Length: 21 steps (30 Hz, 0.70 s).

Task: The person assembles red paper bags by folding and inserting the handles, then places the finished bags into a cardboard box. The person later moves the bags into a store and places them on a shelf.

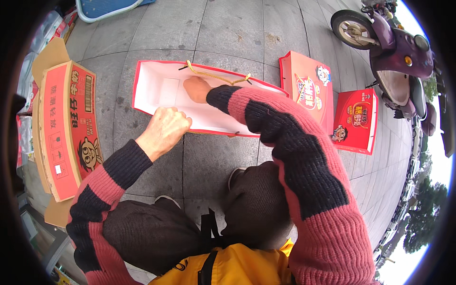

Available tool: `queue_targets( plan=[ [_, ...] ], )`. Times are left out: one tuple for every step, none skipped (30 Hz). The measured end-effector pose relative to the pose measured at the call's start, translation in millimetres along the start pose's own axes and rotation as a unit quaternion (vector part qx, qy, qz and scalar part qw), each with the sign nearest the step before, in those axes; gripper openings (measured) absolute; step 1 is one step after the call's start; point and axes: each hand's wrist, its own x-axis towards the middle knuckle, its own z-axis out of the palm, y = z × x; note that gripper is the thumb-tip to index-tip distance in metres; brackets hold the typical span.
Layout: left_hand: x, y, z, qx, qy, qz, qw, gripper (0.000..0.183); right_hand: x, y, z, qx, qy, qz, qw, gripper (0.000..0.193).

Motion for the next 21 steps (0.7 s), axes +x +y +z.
queue_targets(
  plan=[
    [-0.9,1.7,-0.4,0.016,-0.023,-0.005,1.000,0.008,8.2,14.0,13.2,-0.011,0.036,0.004,0.999,0.010],
    [-1.8,3.3,-0.9,0.029,-0.039,-0.010,0.999,0.008,12.6,26.3,24.0,-0.031,0.029,0.062,0.997,0.012],
    [-4.3,3.5,-2.2,0.027,-0.022,-0.004,0.999,0.009,13.4,34.3,34.9,-0.006,0.067,0.019,0.998,0.012],
    [-5.3,4.2,-2.8,0.029,-0.038,-0.006,0.999,0.009,13.6,41.1,41.2,0.016,0.088,0.010,0.996,0.013],
    [-4.9,4.4,-3.0,0.031,-0.052,-0.005,0.998,0.009,14.8,45.4,44.5,0.025,0.080,0.025,0.996,0.013],
    [-4.2,4.3,-3.0,0.033,-0.061,-0.002,0.998,0.009,14.4,46.8,46.9,0.041,0.114,0.015,0.992,0.013],
    [-4.3,4.7,-3.4,0.049,-0.062,0.001,0.997,0.009,14.2,46.2,47.7,0.049,0.118,0.026,0.991,0.013],
    [-3.9,4.7,-3.7,0.051,-0.069,0.004,0.996,0.009,15.0,44.3,47.9,0.060,0.123,0.030,0.990,0.014],
    [-3.7,5.5,-3.8,0.052,-0.070,0.009,0.996,0.009,15.2,42.8,47.4,0.056,0.112,0.025,0.992,0.013],
    [-3.3,6.0,-3.9,0.052,-0.070,0.014,0.996,0.009,17.0,41.4,46.8,0.056,0.102,0.011,0.993,0.013],
    [-2.9,6.0,-3.8,0.044,-0.072,0.010,0.996,0.010,17.8,40.0,47.3,0.053,0.093,0.008,0.994,0.012],
    [-2.9,6.5,-4.0,0.045,-0.067,0.011,0.997,0.009,19.2,39.4,47.9,0.032,0.091,-0.019,0.995,0.012],
    [-2.5,6.4,-4.0,0.043,-0.072,0.011,0.996,0.009,20.8,38.6,50.1,0.007,0.092,-0.036,0.995,0.011],
    [-2.2,6.4,-4.1,0.040,-0.078,0.011,0.996,0.009,21.6,38.6,52.7,-0.022,0.073,-0.041,0.996,0.010],
    [-2.0,6.0,-4.3,0.039,-0.070,0.013,0.997,0.009,23.4,38.4,56.0,-0.035,0.099,-0.045,0.994,0.009],
    [-1.5,5.7,-4.6,0.037,-0.063,0.016,0.997,0.009,24.3,38.2,59.6,-0.050,0.105,-0.037,0.993,0.008],
    [-1.5,5.6,-5.2,0.035,-0.050,0.017,0.998,0.009,25.5,38.2,62.6,-0.064,0.099,-0.027,0.993,0.007],
    [-1.2,5.4,-5.7,0.038,-0.059,0.017,0.997,0.009,26.6,37.7,65.3,-0.080,0.108,-0.035,0.990,0.007],
    [-0.5,5.2,-6.0,0.041,-0.061,0.017,0.997,0.009,27.2,37.6,66.6,-0.096,0.103,-0.042,0.989,0.007],
    [0.0,5.0,-6.3,0.044,-0.059,0.015,0.997,0.009,28.2,37.1,66.9,-0.114,0.105,-0.045,0.987,0.008],
    [0.8,4.7,-6.5,0.041,-0.068,0.016,0.997,0.008,28.6,35.9,66.3,-0.119,0.100,-0.056,0.986,0.009]
  ],
)
